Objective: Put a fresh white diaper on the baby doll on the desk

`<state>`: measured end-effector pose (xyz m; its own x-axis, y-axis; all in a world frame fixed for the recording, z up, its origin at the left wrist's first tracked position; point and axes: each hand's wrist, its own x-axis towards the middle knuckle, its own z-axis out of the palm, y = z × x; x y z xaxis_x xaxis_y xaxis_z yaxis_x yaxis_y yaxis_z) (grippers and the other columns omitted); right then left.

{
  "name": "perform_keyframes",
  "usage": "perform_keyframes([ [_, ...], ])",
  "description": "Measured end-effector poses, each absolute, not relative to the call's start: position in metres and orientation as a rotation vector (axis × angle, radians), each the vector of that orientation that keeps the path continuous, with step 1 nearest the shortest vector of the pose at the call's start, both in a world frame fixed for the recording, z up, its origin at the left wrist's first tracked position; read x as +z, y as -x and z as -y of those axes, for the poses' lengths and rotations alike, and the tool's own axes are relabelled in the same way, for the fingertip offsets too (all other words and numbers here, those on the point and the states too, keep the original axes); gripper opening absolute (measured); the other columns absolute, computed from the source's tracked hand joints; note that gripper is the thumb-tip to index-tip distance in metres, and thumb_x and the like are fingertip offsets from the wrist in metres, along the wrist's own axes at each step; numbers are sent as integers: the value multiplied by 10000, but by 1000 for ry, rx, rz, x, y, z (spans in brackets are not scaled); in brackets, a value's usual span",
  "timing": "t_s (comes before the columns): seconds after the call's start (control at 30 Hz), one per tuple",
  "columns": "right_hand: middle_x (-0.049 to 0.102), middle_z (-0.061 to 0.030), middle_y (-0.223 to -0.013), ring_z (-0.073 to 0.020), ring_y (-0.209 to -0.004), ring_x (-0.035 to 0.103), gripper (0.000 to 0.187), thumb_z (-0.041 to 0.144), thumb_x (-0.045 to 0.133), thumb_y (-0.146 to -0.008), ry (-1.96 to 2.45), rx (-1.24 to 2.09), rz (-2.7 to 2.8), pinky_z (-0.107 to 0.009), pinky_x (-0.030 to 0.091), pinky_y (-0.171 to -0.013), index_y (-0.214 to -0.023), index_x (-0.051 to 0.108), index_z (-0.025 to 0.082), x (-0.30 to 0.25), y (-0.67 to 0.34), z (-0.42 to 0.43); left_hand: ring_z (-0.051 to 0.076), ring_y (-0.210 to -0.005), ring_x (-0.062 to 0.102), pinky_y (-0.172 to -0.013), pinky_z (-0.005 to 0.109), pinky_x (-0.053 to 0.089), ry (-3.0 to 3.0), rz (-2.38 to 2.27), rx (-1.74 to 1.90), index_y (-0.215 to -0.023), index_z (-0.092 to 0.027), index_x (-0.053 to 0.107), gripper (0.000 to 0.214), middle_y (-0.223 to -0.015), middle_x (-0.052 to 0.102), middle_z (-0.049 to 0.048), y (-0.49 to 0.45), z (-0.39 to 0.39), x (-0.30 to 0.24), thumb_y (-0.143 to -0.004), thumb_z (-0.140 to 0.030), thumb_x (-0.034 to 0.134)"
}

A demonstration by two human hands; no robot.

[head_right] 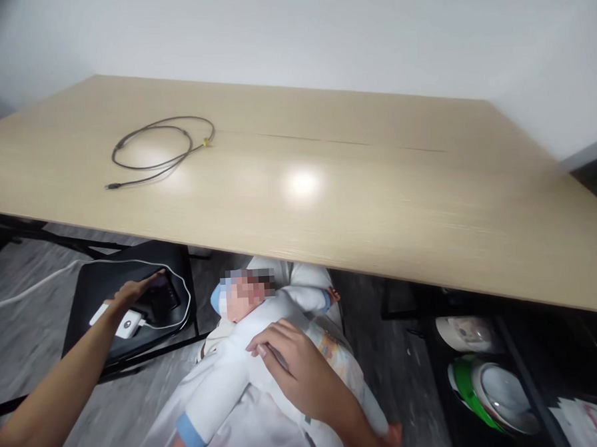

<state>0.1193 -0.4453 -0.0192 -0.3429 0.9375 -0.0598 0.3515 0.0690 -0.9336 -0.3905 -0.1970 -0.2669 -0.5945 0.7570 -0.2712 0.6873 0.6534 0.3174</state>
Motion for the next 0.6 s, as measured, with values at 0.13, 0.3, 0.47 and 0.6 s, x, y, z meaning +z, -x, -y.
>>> perform_keyframes([
  [0.13, 759, -2, -1088, -201, -1107, 682, 263, 217, 495, -1162, 1287, 1287, 1751, -346, 472, -1019, -1113, 747, 279, -21, -120, 444, 656, -1491, 461, -1070, 736, 490, -949, -2555, 139, -1282, -28, 637, 1161, -1507, 590, 429, 385, 195, -276, -486, -826, 917],
  [0.3, 765, -18, -1067, -215, -1083, 686, 270, 256, 492, -1169, 1289, 1286, 1748, -356, 485, -1003, -1102, 753, 269, -20, -120, 443, 638, -1535, 433, -1165, 770, 401, -888, -2600, 207, -1435, -22, 563, 1330, -1541, 548, 462, 373, 200, -278, -452, -856, 893],
  [0.47, 766, -32, -1054, -231, -1070, 688, 273, 269, 491, -1168, 1304, 1265, 1735, -362, 508, -987, -1091, 752, 264, -18, -118, 443, 580, -1441, 583, -1218, 752, 344, -962, -2559, 333, -1433, -89, 519, 1177, -1436, 669, 399, 352, 209, -278, -567, -814, 851],
  [0.6, 764, -25, -1060, -226, -1068, 699, 258, 264, 497, -1162, 1311, 1272, 1747, -352, 518, -988, -1099, 747, 275, -21, -119, 443, 540, -1406, 630, -1244, 732, 302, -1051, -2520, 407, -1358, -142, 535, 955, -1382, 716, 348, 335, 216, -280, -670, -751, 798],
])
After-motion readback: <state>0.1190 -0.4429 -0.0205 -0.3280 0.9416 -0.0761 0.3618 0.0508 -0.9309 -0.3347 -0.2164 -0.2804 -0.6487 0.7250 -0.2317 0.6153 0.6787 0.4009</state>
